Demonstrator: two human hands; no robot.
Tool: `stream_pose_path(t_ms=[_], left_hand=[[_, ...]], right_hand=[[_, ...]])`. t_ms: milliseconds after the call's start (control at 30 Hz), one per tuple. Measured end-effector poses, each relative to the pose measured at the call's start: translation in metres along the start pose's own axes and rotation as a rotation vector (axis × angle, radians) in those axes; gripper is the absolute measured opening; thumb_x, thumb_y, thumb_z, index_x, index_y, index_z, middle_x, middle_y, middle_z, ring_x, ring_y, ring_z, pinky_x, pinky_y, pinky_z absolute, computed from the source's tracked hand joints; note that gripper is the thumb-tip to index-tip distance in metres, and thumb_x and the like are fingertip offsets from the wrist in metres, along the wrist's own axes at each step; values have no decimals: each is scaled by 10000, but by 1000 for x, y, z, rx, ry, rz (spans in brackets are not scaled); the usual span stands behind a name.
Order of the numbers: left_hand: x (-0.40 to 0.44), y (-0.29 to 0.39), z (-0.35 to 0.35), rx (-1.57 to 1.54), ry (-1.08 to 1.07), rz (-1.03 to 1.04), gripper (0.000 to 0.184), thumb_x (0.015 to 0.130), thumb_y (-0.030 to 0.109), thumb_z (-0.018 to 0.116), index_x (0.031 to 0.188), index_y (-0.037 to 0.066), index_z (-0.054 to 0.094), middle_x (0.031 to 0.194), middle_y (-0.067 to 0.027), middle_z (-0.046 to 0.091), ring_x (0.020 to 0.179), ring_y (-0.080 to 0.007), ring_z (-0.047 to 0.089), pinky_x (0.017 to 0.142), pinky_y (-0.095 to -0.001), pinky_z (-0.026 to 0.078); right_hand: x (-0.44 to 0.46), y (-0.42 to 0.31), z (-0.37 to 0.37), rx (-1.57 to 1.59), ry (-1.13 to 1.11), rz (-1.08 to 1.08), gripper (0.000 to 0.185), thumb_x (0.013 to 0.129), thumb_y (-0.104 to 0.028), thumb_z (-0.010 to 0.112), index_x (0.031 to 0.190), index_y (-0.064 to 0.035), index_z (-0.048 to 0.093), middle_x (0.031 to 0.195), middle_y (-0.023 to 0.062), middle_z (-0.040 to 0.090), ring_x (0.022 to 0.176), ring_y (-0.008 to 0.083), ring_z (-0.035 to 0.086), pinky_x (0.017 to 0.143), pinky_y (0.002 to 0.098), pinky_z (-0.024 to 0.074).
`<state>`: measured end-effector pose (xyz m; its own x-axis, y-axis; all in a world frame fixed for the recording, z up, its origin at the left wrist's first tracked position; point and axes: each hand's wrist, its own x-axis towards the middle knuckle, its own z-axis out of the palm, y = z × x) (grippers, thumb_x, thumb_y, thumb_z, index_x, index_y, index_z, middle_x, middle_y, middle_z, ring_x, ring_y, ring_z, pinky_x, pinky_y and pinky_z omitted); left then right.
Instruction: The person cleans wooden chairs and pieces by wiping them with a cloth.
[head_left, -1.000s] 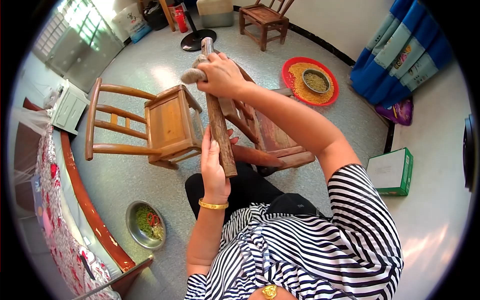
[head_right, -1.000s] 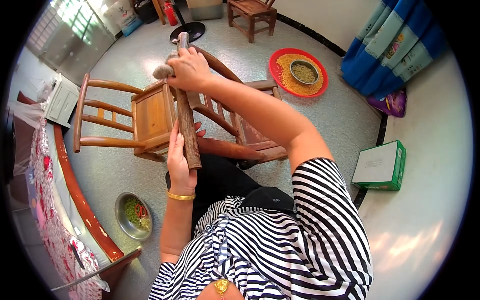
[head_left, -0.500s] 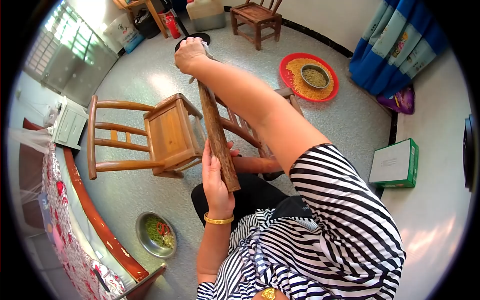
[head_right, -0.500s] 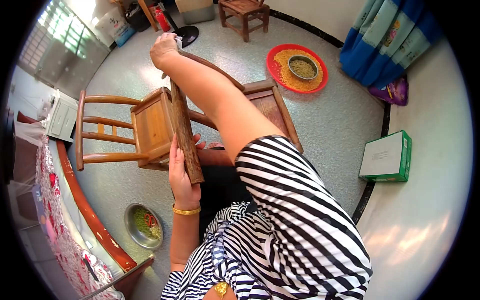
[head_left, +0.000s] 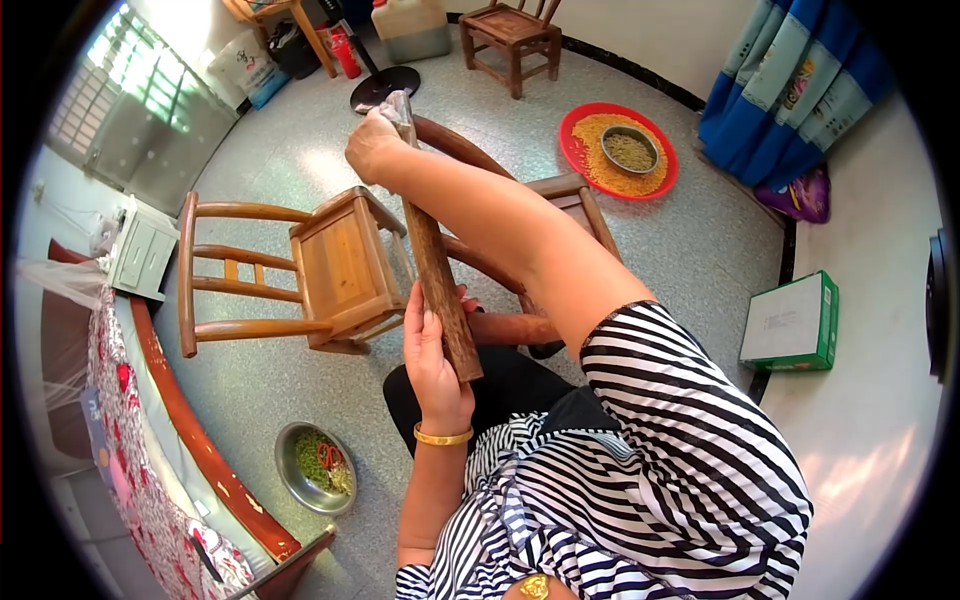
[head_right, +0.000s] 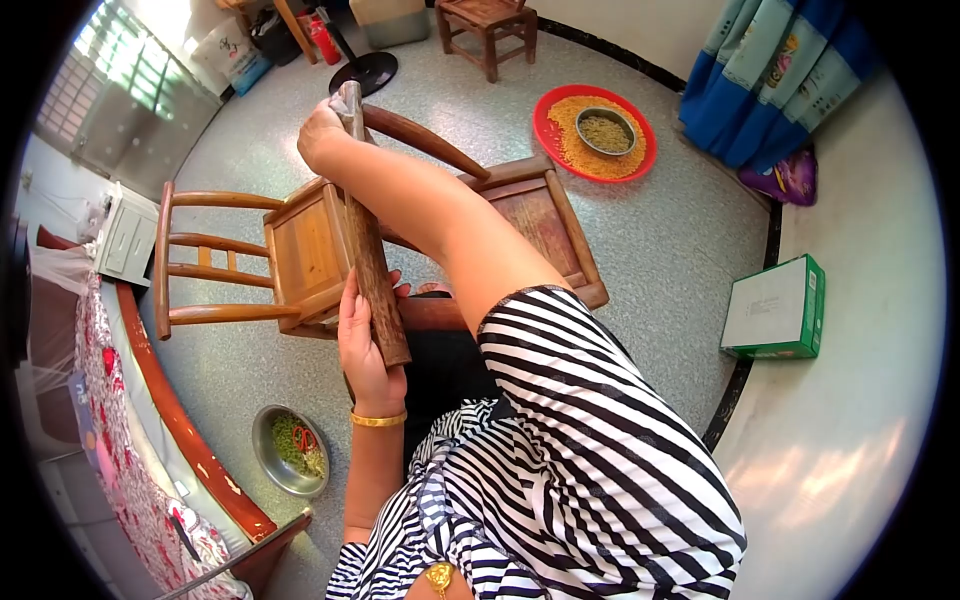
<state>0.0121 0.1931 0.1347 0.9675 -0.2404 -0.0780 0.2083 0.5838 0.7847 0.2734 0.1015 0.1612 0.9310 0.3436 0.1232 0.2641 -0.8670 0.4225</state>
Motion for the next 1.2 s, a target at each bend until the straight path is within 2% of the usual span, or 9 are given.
stream_pose_path(t_ms=[67,200,233,467,667,700,800,933,1200], left_hand=[[0,-1,-1,7,16,-1,416,950,154,390,1338,18,326,1102,-158,570,943,-201,574,875,-323,451],[-1,-4,-3,-15,11,9,411,949,153,394,1335,21,336,1105,-158,572,941,-203,579,863,-319,459],[-1,-4,-4,-18,9,9,410,949,152,395,1334,23,337,1109,-158,571,943,-205,581,860,-317,461],[2,-9,-7,-56,9,27,371,956,165,378,1295,16,391,1118,-172,571,968,-239,581,875,-334,459],[4,-24,-22,-365,183,-96,340,962,250,365,1216,50,471,1079,-57,589,968,-186,579,849,-323,471],[2,-28,-28,-345,138,-89,385,943,283,425,1259,62,422,1170,-38,544,1042,-166,546,893,-308,443],[-1,-38,-46,-405,-105,-43,370,936,314,414,1242,106,432,1200,-38,516,1068,-172,531,932,-314,421],[-3,-25,-17,-385,-100,13,372,923,349,410,1233,144,432,1230,-40,486,1099,-182,509,938,-330,427],[0,-31,-29,-424,-78,-29,375,925,348,399,1237,142,427,1238,-42,479,1115,-193,500,945,-340,424]], right_hand=[[-8,-11,-3,125,-122,-12,276,786,-272,565,970,-104,685,1010,81,660,963,200,615,848,431,390],[-43,-17,-21,301,-64,-67,214,730,-275,593,825,-117,703,863,74,679,818,203,635,751,374,373],[-50,-22,-24,356,40,-20,202,706,-291,605,754,-118,697,782,78,670,744,213,627,709,358,360],[-122,-33,-47,680,245,12,206,644,-312,645,679,-109,658,724,88,608,738,250,599,708,372,372],[-182,-40,-56,977,422,-60,217,629,-280,674,757,-113,621,750,70,548,794,244,557,719,374,361],[-192,-42,-57,1014,400,-82,266,627,-273,682,823,-112,604,801,64,530,840,235,538,733,371,351],[-226,-51,-65,1119,410,-146,295,625,-274,684,861,-122,594,843,63,516,876,235,522,748,371,346],[-267,-61,-76,1189,471,-289,333,606,-273,715,882,-139,588,896,61,499,935,235,508,812,389,344],[-247,-50,-60,1096,511,-270,348,601,-241,729,898,-129,587,924,63,510,945,243,503,825,380,350]])
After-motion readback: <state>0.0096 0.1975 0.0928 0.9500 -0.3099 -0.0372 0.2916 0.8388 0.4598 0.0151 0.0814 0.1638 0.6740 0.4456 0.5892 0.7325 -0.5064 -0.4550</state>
